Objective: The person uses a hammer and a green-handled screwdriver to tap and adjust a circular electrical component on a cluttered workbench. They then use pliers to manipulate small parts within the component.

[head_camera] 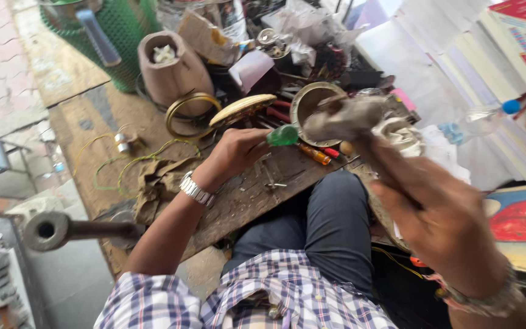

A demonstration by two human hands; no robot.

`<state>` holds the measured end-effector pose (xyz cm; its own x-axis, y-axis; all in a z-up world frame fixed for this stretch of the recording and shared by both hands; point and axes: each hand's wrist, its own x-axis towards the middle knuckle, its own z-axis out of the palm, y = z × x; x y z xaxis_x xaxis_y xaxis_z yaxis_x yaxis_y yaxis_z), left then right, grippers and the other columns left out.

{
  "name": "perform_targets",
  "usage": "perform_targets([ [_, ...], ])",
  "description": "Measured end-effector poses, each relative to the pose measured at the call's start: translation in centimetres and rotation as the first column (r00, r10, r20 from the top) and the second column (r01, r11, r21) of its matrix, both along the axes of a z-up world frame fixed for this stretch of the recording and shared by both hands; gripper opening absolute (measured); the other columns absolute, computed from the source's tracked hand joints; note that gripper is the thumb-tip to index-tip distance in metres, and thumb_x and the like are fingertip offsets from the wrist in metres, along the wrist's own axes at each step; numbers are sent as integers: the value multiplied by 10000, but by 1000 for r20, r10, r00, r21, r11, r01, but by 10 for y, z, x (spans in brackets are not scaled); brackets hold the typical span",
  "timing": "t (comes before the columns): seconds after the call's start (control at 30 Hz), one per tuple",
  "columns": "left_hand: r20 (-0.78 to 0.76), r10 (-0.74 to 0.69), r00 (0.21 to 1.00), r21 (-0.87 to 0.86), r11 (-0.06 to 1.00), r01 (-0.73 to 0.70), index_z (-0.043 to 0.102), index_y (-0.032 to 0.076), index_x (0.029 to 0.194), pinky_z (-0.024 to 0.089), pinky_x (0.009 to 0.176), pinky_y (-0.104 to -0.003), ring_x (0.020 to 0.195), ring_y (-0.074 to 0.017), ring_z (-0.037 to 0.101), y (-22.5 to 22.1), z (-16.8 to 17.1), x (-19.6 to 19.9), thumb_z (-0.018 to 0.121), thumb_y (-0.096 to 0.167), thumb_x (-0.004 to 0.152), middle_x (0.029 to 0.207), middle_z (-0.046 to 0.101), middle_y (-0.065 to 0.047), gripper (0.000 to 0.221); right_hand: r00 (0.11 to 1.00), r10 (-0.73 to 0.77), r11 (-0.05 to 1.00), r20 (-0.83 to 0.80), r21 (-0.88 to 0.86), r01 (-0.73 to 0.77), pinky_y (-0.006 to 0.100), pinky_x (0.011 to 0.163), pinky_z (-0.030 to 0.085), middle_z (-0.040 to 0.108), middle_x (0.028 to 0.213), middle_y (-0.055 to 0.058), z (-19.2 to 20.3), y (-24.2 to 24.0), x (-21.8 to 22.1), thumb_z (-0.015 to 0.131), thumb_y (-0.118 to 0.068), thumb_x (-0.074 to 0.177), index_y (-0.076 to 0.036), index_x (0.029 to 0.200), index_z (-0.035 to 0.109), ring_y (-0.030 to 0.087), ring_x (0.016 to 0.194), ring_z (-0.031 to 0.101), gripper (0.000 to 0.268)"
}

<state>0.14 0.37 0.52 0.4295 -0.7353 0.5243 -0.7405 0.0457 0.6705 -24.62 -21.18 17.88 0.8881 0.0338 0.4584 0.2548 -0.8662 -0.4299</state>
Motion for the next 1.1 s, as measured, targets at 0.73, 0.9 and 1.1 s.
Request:
perform_targets([
  [0.73, -12, -14, 1000, 5, 1000, 14, 705, 60, 1212, 594, 695, -382, 812, -312, 743, 0, -14, 3, 716, 53, 909, 993, 743, -153, 303, 999, -26, 999, -32, -37, 25, 337, 683, 536, 705, 922, 127, -14, 13, 9, 780, -40, 913, -45, 1416, 615, 188, 769, 665, 529],
  [0.9, -17, 7, 1000, 10, 1000, -7, 711, 72, 1195, 575, 676, -394, 760, -314, 720, 2, -23, 1, 743, 78, 933, 925, 730, -157, 264, 1000, -5, 977, 18, 212, 1, 295, 682, 518, 685, 999, 87, -40, 3, -14, 707, -61, 962, -79, 1437, 548, 133, 796, 631, 501],
  [1.1, 31, 1, 1000, 20, 1000, -1, 712, 72, 1189, 574, 684, -401, 790, -326, 726, -1, -28, 8, 760, 91, 909, 950, 738, -157, 285, 974, -43, 993, -223, 95, 66, 289, 503, 476, 643, 777, 34, -140, 23, -24, 752, -103, 866, -174, 1368, 651, 108, 573, 566, 516],
])
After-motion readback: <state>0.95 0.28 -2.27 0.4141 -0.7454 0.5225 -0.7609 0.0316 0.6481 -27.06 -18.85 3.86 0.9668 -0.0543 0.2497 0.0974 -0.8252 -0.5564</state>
